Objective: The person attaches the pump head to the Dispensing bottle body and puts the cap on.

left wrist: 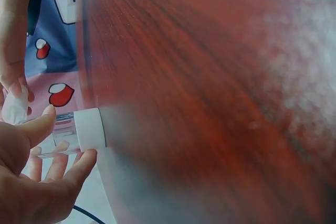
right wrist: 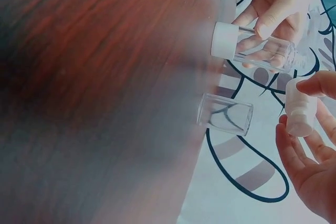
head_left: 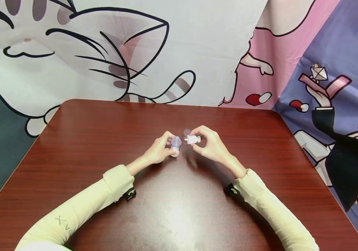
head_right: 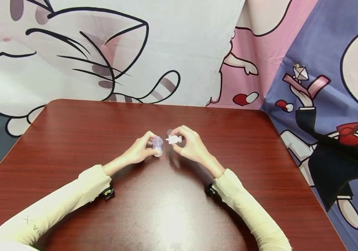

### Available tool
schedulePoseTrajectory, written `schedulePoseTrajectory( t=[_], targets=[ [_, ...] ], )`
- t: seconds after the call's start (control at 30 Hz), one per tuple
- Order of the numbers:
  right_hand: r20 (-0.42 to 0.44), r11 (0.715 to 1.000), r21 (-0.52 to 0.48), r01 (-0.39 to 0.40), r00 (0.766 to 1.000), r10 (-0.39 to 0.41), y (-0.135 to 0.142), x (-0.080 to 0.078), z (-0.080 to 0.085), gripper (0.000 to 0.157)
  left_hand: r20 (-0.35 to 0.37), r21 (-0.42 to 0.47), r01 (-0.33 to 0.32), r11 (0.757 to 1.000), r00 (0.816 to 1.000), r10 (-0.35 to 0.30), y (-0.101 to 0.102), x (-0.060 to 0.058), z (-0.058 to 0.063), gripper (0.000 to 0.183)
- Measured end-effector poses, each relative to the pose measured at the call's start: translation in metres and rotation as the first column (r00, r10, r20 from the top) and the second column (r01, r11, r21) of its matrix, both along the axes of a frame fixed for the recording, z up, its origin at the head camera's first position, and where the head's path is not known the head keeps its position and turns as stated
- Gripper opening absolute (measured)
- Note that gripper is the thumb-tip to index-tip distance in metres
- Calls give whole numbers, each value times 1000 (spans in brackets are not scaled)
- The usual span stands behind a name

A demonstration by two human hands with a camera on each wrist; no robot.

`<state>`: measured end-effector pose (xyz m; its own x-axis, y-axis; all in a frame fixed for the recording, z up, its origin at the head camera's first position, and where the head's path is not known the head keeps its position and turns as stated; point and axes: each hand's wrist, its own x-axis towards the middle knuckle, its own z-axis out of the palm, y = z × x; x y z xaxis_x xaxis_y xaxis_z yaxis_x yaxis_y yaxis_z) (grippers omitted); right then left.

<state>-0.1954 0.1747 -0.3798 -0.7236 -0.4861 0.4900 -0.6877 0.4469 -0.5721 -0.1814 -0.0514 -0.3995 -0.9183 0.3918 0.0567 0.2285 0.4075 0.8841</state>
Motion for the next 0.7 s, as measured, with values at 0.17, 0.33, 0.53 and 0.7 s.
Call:
schedulePoseTrajectory(
  t=[0.17, 0.33, 0.53, 0.7],
  targets=[
    [-5, 1000, 3, 4, 1000, -4, -1, 0, 1, 30, -6, 0, -1, 1000, 1000, 1, 0, -1, -1, 42],
    [-31, 1000, 8, -1, 1000, 1, -3, -1, 1, 30, -13, 17, 4, 1000, 1000, -4, 0, -1, -2, 42],
    [-45, 1000, -1, -9, 999, 9, -6, -1, 4, 30, -21, 15, 8, 1000, 1000, -8, 0, 0, -1, 42],
    [-38, 1000, -20, -18, 999, 17, -8, -1, 5, 30, -13, 23, 9, 1000, 1000, -9, 0, 0, -1, 42]
  ],
)
